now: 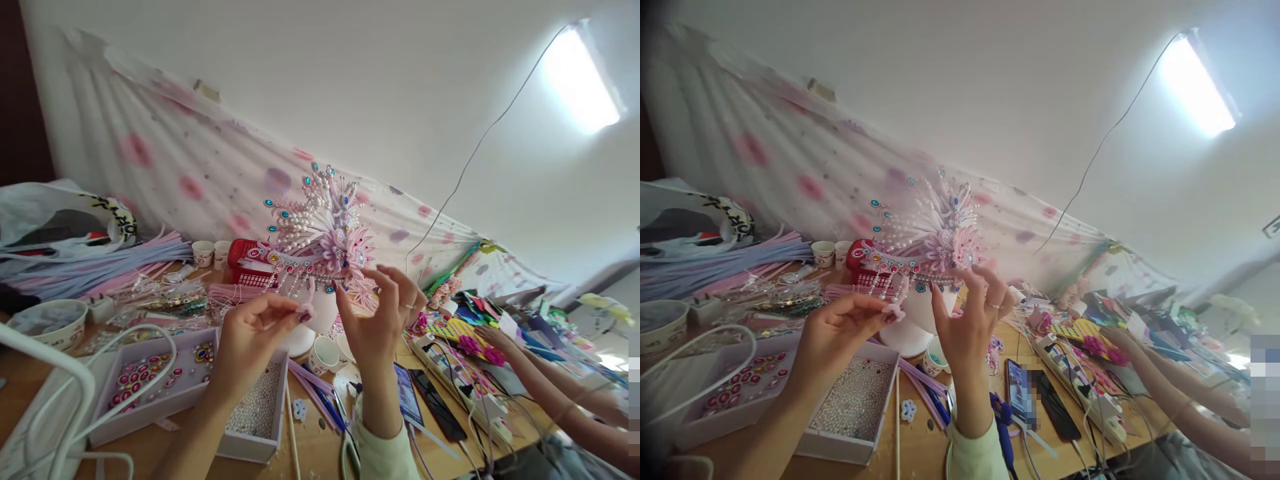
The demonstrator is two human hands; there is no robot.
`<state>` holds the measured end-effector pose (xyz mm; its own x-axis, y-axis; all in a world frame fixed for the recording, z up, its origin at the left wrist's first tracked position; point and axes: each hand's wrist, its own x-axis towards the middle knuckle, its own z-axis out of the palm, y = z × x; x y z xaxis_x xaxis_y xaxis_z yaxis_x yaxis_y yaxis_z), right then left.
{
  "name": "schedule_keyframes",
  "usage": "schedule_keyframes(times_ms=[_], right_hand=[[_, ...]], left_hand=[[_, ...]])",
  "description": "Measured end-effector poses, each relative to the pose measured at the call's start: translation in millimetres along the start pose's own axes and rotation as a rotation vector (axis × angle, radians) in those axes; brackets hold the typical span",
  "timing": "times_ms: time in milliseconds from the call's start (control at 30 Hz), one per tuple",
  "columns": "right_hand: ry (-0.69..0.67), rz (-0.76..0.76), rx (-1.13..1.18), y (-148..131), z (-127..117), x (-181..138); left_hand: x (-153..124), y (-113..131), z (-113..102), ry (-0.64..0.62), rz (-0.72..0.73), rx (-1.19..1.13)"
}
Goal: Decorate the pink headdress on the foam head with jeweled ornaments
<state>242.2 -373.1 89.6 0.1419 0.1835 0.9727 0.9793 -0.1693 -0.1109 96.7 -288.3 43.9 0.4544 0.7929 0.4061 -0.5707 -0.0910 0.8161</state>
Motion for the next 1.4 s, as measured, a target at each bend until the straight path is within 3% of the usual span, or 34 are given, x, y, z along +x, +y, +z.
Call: schedule_keyframes(times_ms=[67, 133, 267, 467, 700, 933, 1167, 1400], right_hand=[[-0.042, -0.149, -0.222, 4.5, 11.3, 18.9], [-0.116, -0.188, -0.322, 7.3, 23.1, 30.7], [-0.277, -0.271, -0.372, 8.4, 31.8, 39.7], [-0.398, -0.31, -0.377, 6.1, 26.6, 50.8], [-0.417, -0.181, -0.131, 10.8, 20.3, 61.2], [-0.39, -0.137, -0.119, 11.3, 19.1, 63.6], [-0.372, -0.118, -0.114, 11.8, 21.6, 62.6], [-0.359, -0.121, -0.128, 14.9, 21.0, 61.1]], left_hand=[[12.9, -1.9, 3.5, 0.005, 0.16, 0.109], [24.8, -3.2, 8.5, -0.004, 0.257, 0.229], [43.0, -2.2, 13.4, -0.049, 0.317, 0.432], [56.9, 1.6, 8.3, -0.131, 0.329, 0.496], [70.9, -5.9, 18.9, -0.204, 0.348, 0.575], [74.0, -15.3, 26.2, -0.229, 0.288, 0.488], [75.9, -16.1, 30.0, -0.14, 0.259, 0.382], [78.8, -12.4, 44.5, -0.045, 0.194, 0.455]])
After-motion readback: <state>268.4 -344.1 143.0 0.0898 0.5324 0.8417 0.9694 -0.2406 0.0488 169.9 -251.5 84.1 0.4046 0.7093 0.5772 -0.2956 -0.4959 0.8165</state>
